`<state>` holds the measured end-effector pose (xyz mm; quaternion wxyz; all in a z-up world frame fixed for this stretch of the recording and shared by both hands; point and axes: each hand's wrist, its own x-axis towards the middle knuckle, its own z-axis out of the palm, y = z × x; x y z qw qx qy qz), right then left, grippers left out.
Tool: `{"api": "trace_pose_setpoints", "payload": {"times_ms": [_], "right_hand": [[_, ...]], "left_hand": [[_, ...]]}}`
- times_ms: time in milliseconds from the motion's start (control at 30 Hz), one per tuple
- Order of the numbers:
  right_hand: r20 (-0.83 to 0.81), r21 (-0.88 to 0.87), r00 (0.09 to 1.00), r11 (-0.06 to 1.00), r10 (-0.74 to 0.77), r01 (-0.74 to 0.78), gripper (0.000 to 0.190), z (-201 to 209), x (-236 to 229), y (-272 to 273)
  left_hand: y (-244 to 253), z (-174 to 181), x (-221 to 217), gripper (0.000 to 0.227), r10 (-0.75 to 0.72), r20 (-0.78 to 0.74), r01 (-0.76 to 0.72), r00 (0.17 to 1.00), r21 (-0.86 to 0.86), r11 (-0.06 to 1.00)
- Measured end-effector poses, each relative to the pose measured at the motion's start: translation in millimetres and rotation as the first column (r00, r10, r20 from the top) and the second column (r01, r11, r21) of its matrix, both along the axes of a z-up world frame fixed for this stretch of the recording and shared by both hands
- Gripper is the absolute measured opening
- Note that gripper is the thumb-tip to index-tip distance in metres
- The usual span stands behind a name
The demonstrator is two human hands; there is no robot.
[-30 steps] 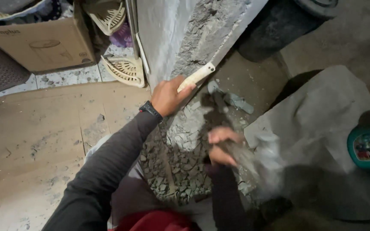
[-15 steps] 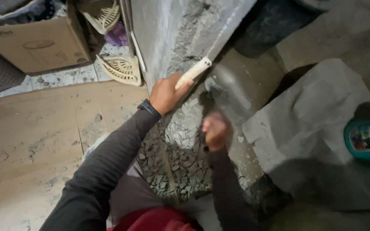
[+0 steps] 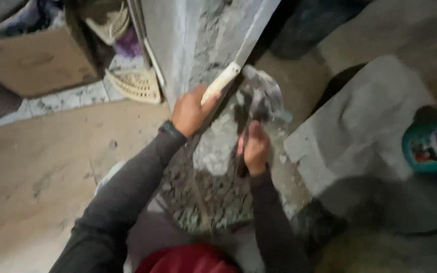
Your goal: Chipping away concrete from a wall using a hammer and a chisel-like tool
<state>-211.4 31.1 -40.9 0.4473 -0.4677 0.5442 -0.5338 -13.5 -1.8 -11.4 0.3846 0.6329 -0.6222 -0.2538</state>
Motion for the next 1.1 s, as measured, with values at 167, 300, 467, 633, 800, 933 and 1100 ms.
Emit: {"api": "trace_pose_setpoints", "payload": {"times_ms": [167,300,467,633,800,933,1100], "right_hand": [[-0.121,-0.382,0.991,0.919,0.059,-0.101,0.072,32,2,24],[0.047,-0.482,0.971,0.857,0.235,-0.184,0.065,-15,-7,-8],[-0.396,-0.074,0.915,0.990,0.078,-0.117,0.066,36,7,8],[-0.126,-0.405,0.990,0.914,-0.061,0.005,0.075,13,12,16],[-0.282,-0.067,0.958,0.996,0.044,-0.065,0.060,31,22,29],[-0.153,-0.037,0.960,0.969,0.235,-0.243,0.074,-4,10,41],[-0.266,0.405,0.952,0.914,0.154,-0.035,0.062,-73,-19,65]], "left_hand": [[6,18,1,0.037,0.014,-0.081,-0.011,0.997,0.039,0.999],[3,14,3,0.038,0.007,-0.099,-0.003,0.995,0.037,0.999],[7,33,-6,0.038,0.022,-0.127,-0.017,0.992,0.041,0.999],[10,26,-12,0.044,0.021,-0.139,-0.012,0.990,0.066,0.998],[14,30,-13,0.045,0.037,-0.084,-0.028,0.996,0.105,0.994],[10,37,-12,0.044,0.029,-0.008,-0.028,1.000,0.134,0.991],[9,50,-19,0.046,0.011,0.169,-0.037,0.986,0.153,0.988]]}}
